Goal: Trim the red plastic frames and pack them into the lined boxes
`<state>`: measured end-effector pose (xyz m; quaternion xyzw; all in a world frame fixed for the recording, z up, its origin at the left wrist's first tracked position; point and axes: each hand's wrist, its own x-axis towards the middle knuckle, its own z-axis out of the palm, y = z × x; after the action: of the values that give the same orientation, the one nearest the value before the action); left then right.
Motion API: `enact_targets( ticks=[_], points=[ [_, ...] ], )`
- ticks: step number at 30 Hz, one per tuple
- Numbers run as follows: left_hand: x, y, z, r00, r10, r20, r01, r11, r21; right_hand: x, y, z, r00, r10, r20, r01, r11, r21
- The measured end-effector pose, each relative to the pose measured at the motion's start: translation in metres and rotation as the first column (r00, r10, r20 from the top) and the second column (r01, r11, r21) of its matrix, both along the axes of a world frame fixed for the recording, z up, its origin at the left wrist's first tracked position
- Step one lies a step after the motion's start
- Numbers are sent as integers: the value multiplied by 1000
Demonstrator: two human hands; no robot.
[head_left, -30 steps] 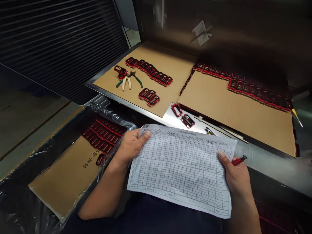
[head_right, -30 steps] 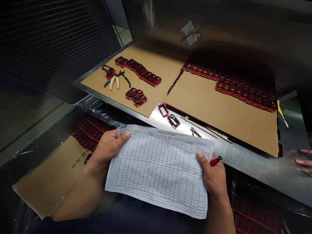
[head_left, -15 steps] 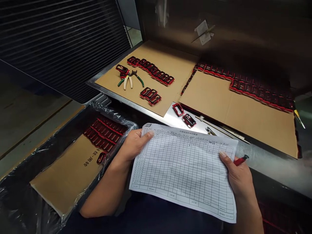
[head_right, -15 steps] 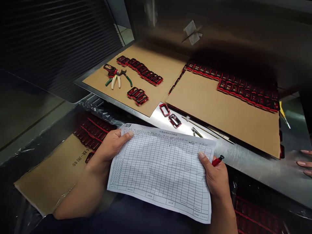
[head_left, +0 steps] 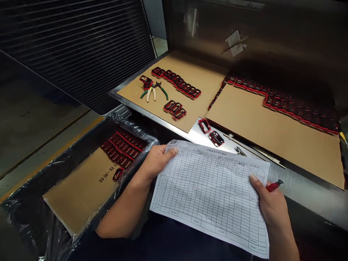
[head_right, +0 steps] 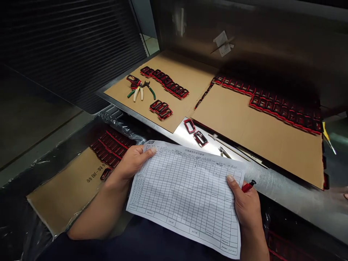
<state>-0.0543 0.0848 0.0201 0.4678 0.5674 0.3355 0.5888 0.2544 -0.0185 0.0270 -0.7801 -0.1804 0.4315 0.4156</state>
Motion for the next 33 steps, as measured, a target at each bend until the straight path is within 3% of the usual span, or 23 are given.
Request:
enact_targets(
  ticks=[10, 15, 27, 33],
  points=[
    [0, 1, -3, 1000, 8, 12, -7, 1000, -16, 6, -2, -8, 999, 1, 43, 1, 998, -55],
    [2, 0, -3, 998, 8, 59, -5, 999, -53, 9, -3, -15, 1000, 7, -19, -8, 1000, -26],
    [4, -3, -8, 988, 49, 147, -35, 995, -95, 12, -3, -13, 993, 52, -107, -56, 998, -38],
    [4, -4, -14, 980, 65, 189, -47, 994, -100, 2, -2, -12, 996, 27, -83, -24, 999, 36]
  ],
)
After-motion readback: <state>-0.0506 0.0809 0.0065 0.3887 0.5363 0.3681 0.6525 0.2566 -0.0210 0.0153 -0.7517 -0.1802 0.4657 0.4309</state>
